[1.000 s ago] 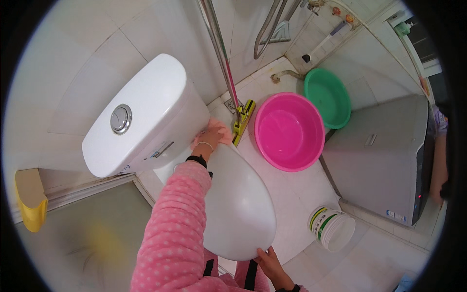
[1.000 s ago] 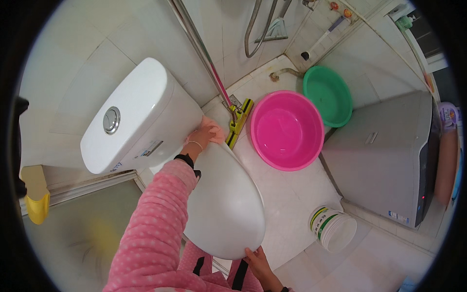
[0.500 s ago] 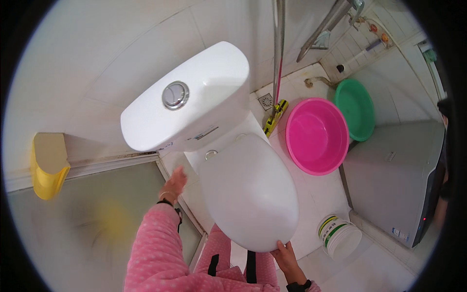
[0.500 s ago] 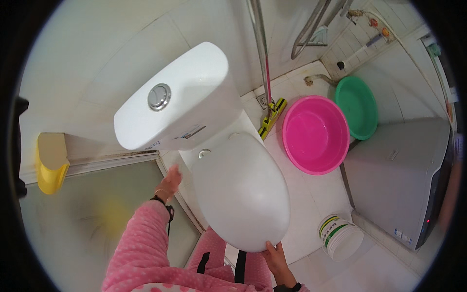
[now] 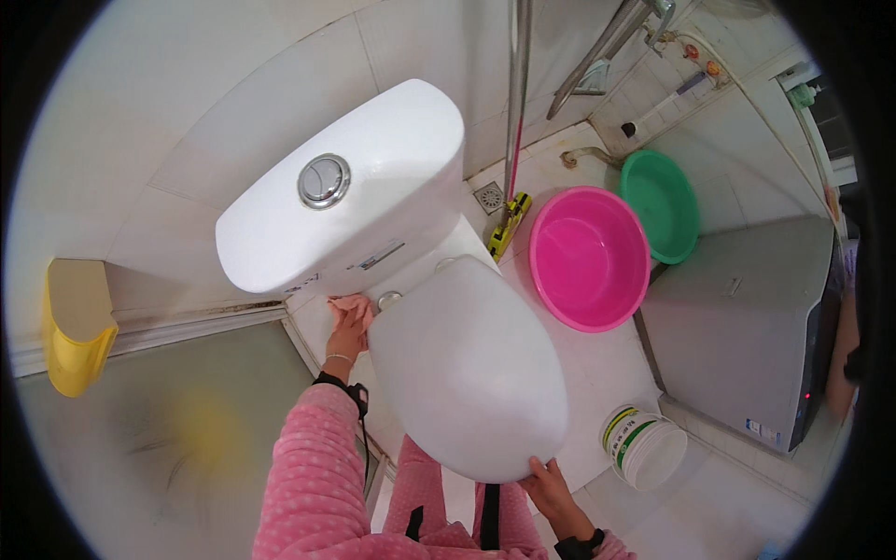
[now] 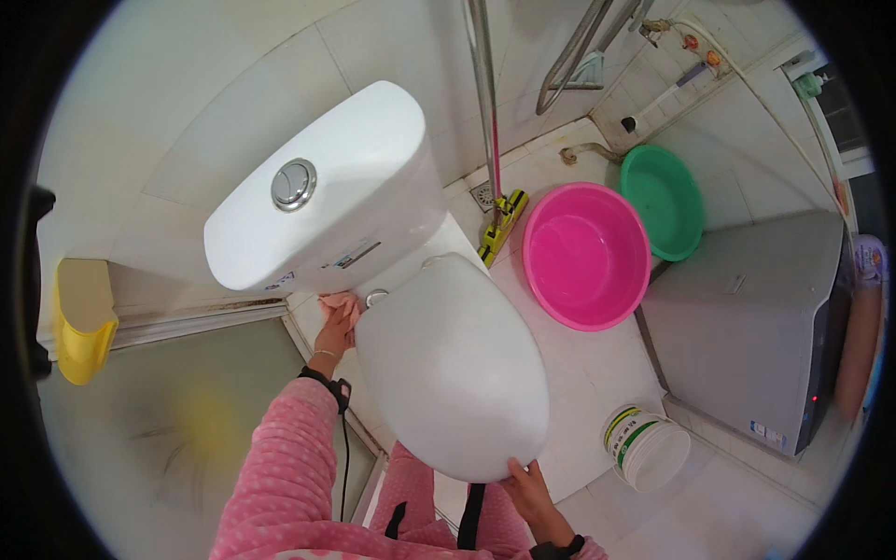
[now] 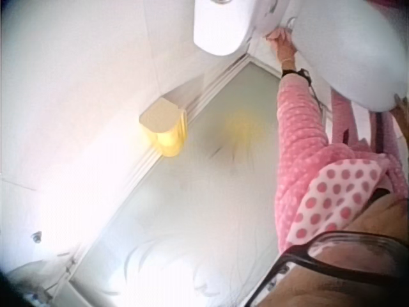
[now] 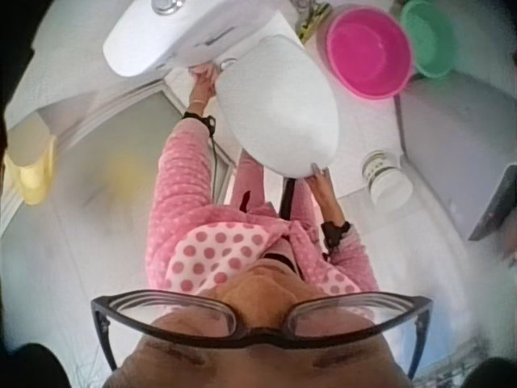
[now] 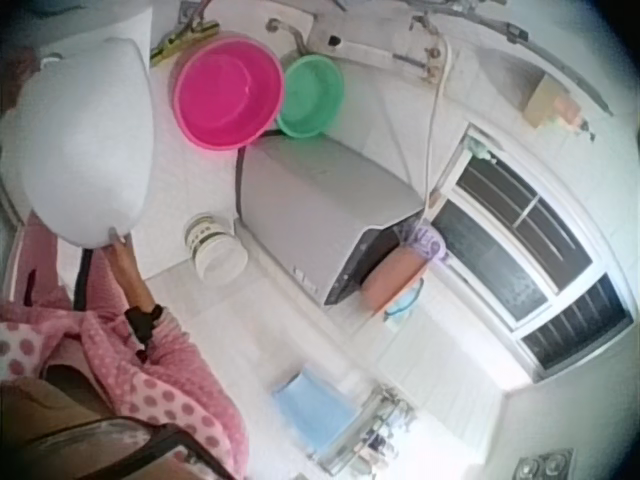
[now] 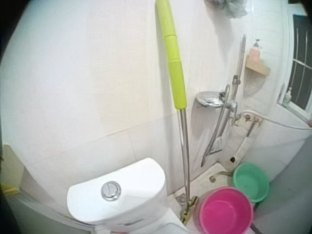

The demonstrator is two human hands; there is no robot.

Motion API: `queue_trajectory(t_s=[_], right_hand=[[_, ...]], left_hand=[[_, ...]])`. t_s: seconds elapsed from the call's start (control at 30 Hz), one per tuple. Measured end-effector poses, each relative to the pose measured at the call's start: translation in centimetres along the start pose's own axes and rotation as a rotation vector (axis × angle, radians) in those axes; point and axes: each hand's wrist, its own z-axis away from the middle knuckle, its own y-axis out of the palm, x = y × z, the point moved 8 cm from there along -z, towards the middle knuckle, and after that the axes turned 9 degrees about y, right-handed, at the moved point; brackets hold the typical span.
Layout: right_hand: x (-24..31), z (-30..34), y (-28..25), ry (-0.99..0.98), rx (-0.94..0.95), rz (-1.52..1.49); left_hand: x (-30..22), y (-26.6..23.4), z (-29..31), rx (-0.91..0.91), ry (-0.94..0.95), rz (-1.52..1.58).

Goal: The person cleans the bathroom by wiping the toilet seat and lid with a pink cloth. They also move several plastic basins and a bucket, then flush the toilet and wipe the sink area.

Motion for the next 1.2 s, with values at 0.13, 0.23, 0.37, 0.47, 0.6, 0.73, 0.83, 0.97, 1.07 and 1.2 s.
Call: queue_trajectory(t_s=[0.13, 0.23, 0.37, 0.47, 0.6, 0.73, 0.83, 0.97, 1.07, 1.2], right_hand=[[0.1, 0.1, 0.3, -0.015, 0.051, 0.014], [0.3, 0.3, 0.3, -0.021, 0.046, -0.004], [0.3, 0.5, 0.1, 0.007, 0.027, -0.001], [0.4, 0.4, 0.1, 0.022, 0.052, 0.024], [0.4, 0.2, -0.1, 0.028, 0.061, 0.032], [0.6, 0.3, 0.0, -0.010, 0.068, 0.016], [0.6, 0.3, -0.1, -0.003, 0.063, 0.023], [1.0, 0.4, 0.0, 0.003, 0.113, 0.045], [0.9, 0.2, -0.3, 0.043, 0.102, 0.056], [1.1, 0.3, 0.0, 0.035, 0.173, 0.066]], left_hand=[[1.0, 1.4, 5.6, 0.213, -0.049, -0.113], [2.9, -5.9, 11.0, -0.170, -0.378, 0.443], [0.2, -23.2, 12.2, -0.745, -0.284, 0.550], [-3.8, -36.6, 8.3, -0.961, 0.007, 0.427], [-7.2, -45.1, -4.7, -0.854, 0.277, -0.165], [-7.5, -39.1, -15.7, -0.392, 0.227, -0.440], [-7.2, -33.2, -14.1, -0.464, 0.286, -0.448], [-3.7, -26.1, -6.7, -0.239, 0.411, -0.418], [-1.2, -24.2, -0.1, 0.006, 0.427, -0.569], [-1.0, -30.4, 3.9, -0.088, 0.339, -0.296]])
